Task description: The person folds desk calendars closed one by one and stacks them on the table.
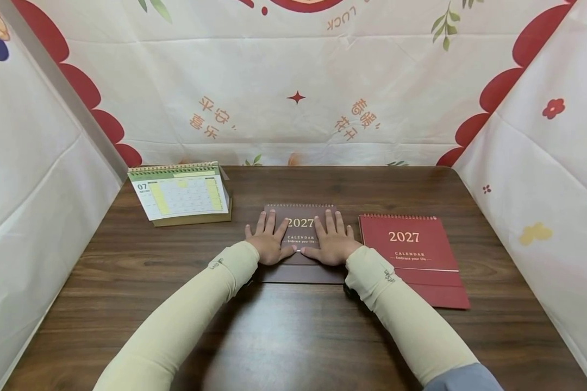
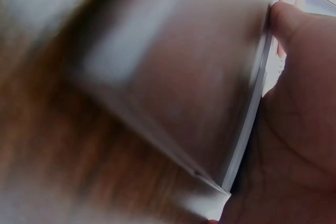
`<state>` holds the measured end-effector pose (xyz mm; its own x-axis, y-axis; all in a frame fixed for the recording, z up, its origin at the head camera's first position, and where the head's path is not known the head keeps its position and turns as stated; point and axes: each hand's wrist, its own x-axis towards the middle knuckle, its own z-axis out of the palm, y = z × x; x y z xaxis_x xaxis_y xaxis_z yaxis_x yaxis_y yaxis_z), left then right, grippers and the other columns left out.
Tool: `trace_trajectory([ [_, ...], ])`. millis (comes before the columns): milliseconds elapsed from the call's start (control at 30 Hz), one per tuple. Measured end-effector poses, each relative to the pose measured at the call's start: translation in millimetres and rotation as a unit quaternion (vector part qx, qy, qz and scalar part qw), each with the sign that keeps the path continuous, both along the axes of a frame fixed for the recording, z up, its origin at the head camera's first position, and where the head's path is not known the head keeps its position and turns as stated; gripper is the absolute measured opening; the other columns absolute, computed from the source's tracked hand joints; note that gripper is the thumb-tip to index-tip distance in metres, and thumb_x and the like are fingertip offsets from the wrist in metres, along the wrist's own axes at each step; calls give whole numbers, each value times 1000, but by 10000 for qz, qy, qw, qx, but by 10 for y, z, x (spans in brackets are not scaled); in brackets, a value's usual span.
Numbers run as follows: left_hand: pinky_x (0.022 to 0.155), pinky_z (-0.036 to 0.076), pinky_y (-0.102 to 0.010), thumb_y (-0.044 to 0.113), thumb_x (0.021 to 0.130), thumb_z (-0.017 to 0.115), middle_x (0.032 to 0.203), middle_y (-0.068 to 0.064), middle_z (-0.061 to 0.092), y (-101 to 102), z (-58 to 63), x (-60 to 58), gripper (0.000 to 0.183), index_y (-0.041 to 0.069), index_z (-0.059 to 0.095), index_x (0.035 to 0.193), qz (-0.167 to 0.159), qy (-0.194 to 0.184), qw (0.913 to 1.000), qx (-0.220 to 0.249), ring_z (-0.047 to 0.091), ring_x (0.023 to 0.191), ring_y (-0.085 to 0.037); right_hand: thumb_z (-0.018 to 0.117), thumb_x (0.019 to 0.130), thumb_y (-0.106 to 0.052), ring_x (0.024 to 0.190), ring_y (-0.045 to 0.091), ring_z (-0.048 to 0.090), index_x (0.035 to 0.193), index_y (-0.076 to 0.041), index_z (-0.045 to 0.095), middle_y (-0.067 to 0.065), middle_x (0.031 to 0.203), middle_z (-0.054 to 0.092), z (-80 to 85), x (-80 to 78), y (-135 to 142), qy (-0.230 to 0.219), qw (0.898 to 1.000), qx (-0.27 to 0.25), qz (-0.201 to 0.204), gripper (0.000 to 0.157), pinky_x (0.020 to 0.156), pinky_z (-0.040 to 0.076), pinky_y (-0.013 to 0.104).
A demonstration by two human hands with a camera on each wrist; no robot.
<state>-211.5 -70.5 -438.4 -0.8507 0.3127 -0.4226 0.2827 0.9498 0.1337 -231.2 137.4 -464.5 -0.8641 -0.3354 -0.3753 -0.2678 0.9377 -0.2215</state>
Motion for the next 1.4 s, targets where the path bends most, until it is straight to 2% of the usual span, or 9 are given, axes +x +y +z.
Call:
trace_trajectory([
  [800,112,11,-67,65,101,28,163,-18,-13,9,-5,45,79,21,1,161,-17,29,10000,-18,-15,148,-37,42,91,-74,144,40,-25,159,-10,-2,20,161,-20,-34,15,19,-79,10000,16,-29,103,112,3,68],
  [967,111,9,-69,66,99,33,163,-17,-14,-23,-30,-9,82,21,2,161,67,-39,9994,333,-17,147,-37,45,91,-73,145,42,-21,159,-9,0,21,161,-17,26,18,24,-36,10000,-57,11,103,112,6,67],
  [1033,111,11,-68,62,99,41,164,-18,-6,-64,-48,-44,81,18,12,161,135,142,9968,778,-10,149,-38,50,93,-67,146,43,-14,159,-6,9,23,162,-9,99,34,33,103,9993,-350,-38,100,113,9,66],
  [1100,113,17,-63,53,100,49,163,-21,12,-121,-55,-74,76,9,26,157,294,482,9885,1403,6,149,-38,56,94,-57,147,45,1,157,-1,20,27,162,5,177,48,51,413,9960,-757,-239,91,113,16,63],
  [1167,112,27,-55,41,98,56,153,-24,34,-198,-39,-83,66,1,42,148,601,871,9743,1989,28,143,-38,60,95,-44,143,47,23,151,5,33,31,155,25,266,66,81,853,9890,-1100,-503,79,111,27,60],
  [1233,108,37,-49,32,97,58,137,-25,51,-277,-6,-75,54,-5,53,136,1027,1130,9592,2379,46,130,-38,61,96,-37,128,46,45,141,10,45,32,141,44,326,82,123,1241,9807,-1252,-844,66,104,38,57],
  [1300,100,43,-46,27,96,58,122,-22,60,-343,33,-52,44,-6,61,124,1428,1091,9518,2485,55,116,-36,60,96,-34,103,42,60,118,10,62,28,115,59,380,100,160,1297,9789,-1129,-1105,50,89,48,53],
  [1333,96,45,-46,27,96,58,117,-21,63,-367,44,-39,40,-6,63,119,1557,1013,9513,2462,58,111,-34,59,96,-35,92,39,62,104,8,66,25,102,63,392,106,177,1234,9799,-1028,-1179,45,81,50,50],
  [1400,89,48,-44,27,97,58,107,-18,65,-391,54,-18,33,-4,66,108,1704,732,9531,2390,60,100,-31,58,97,-37,72,32,60,79,1,65,17,80,62,402,115,204,976,9832,-885,-1261,43,67,49,45],
])
